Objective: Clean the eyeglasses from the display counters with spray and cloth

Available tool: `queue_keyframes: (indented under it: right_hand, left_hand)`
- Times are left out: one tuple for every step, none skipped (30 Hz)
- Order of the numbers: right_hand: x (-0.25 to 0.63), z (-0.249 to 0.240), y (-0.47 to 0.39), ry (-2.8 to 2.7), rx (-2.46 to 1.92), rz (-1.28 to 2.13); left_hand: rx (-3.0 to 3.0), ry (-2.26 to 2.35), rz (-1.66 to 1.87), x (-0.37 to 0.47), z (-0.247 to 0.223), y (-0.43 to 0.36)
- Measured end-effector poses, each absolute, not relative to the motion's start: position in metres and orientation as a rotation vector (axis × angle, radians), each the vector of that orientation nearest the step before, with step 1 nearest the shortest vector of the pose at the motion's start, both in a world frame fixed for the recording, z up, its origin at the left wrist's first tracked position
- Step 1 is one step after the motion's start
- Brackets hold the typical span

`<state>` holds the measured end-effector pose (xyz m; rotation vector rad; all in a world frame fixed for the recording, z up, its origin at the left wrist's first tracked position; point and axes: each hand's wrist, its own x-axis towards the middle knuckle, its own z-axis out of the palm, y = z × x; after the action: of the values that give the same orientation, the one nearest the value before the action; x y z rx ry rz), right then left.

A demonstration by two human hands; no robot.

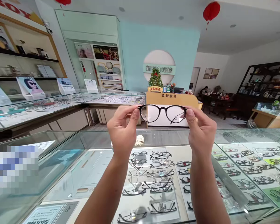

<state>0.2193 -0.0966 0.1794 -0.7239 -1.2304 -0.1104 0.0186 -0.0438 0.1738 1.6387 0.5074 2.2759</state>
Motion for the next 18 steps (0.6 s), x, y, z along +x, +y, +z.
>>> queue_keyframes:
  right_hand:
    - [0.22,0.18,-0.097,-1.224,-0.729,-0.103]
    - [0.22,0.18,-0.097,-1.216,-0.734,-0.092]
    - [0.221,0.18,-0.098,-1.207,-0.739,-0.078]
    - [0.221,0.18,-0.099,-1.196,-0.744,-0.064]
    - [0.221,0.181,-0.1,-1.188,-0.748,-0.048]
    - [0.221,0.181,-0.1,-1.183,-0.749,-0.03]
    - [0.221,0.181,-0.101,-1.181,-0.75,-0.012]
    - [0.221,0.182,-0.101,-1.179,-0.75,0.004]
    - [0.221,0.182,-0.1,-1.179,-0.749,0.018]
    - [0.221,0.182,-0.1,-1.18,-0.745,0.027]
    - [0.221,0.182,-0.099,-1.182,-0.74,0.032]
    - [0.221,0.182,-0.098,-1.183,-0.734,0.033]
    - [0.222,0.181,-0.096,-1.185,-0.726,0.036]
    - [0.222,0.181,-0.095,-1.189,-0.717,0.042]
    - [0.222,0.18,-0.094,-1.193,-0.709,0.051]
    - [0.223,0.18,-0.092,-1.196,-0.701,0.06]
    - [0.223,0.179,-0.091,-1.198,-0.696,0.067]
    - [0.224,0.179,-0.09,-1.199,-0.691,0.073]
  left_hand:
    - [1.666,0.503,2.339,0.019,0.174,-0.044]
    - [1.689,0.501,2.393,0.02,0.174,-0.045]
    - [1.704,0.5,2.429,0.02,0.174,-0.046]
    - [1.714,0.502,2.442,0.021,0.174,-0.047]
    - [1.722,0.499,2.442,0.021,0.174,-0.049]
    - [1.727,0.498,2.438,0.021,0.174,-0.051]
    - [1.732,0.501,2.435,0.02,0.174,-0.053]
    - [1.74,0.507,2.439,0.02,0.173,-0.054]
    - [1.75,0.515,2.449,0.019,0.173,-0.056]
    - [1.759,0.522,2.462,0.018,0.173,-0.057]
    - [1.768,0.524,2.474,0.018,0.174,-0.059]
    - [1.776,0.523,2.482,0.017,0.174,-0.06]
    - [1.782,0.52,2.489,0.017,0.174,-0.062]
    - [1.782,0.518,2.494,0.016,0.174,-0.064]
    - [1.779,0.518,2.499,0.016,0.174,-0.065]
    - [1.775,0.523,2.504,0.016,0.174,-0.067]
    - [1.77,0.53,2.507,0.016,0.174,-0.069]
    - [1.766,0.538,2.509,0.016,0.174,-0.07]
